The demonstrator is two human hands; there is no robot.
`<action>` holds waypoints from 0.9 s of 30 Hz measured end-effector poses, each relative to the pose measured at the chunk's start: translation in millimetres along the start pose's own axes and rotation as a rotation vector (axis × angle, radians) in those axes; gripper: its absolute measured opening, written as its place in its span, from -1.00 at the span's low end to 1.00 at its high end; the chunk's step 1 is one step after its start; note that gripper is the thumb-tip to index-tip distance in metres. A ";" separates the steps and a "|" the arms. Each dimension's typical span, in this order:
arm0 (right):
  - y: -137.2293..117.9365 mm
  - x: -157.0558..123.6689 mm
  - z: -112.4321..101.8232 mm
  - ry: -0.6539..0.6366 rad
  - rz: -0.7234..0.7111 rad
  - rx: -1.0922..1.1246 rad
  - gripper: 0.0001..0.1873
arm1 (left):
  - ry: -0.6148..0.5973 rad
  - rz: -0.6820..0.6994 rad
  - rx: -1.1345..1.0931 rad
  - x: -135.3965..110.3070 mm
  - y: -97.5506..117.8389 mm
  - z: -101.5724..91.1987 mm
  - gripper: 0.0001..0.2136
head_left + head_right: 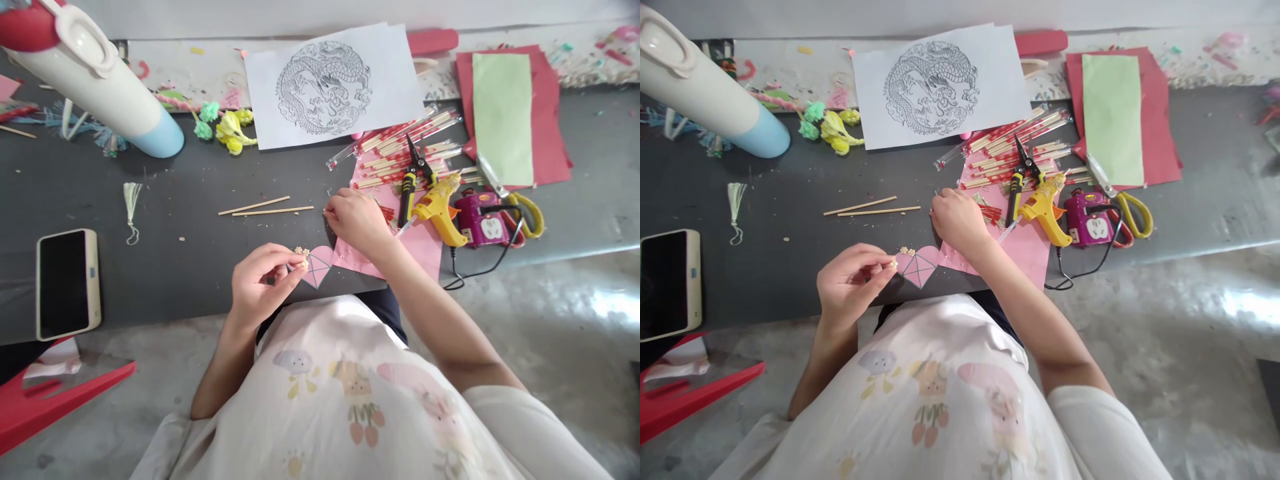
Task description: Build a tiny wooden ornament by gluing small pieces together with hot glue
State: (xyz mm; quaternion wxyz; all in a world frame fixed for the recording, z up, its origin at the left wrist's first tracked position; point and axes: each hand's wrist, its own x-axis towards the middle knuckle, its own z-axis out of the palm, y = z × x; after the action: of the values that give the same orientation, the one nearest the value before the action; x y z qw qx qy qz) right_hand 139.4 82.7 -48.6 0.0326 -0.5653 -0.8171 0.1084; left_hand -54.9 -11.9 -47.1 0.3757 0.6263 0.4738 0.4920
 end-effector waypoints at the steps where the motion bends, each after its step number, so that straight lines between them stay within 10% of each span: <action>1: 0.7 0.1 -0.2 0.002 0.004 0.013 -0.76 | -0.003 0.003 -0.001 -0.3 -0.4 0.0 -0.90; 27: 41.2 -77.1 -13.8 0.148 0.170 0.289 -0.84 | -0.084 0.011 -0.029 5.1 -5.8 17.0 -0.92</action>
State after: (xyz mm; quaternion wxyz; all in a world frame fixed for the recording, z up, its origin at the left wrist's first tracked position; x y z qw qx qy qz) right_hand 207.3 26.8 -38.6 0.1643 -0.6282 -0.7376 0.1851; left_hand -39.4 -5.6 -55.2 0.4017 0.6435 0.4469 0.4742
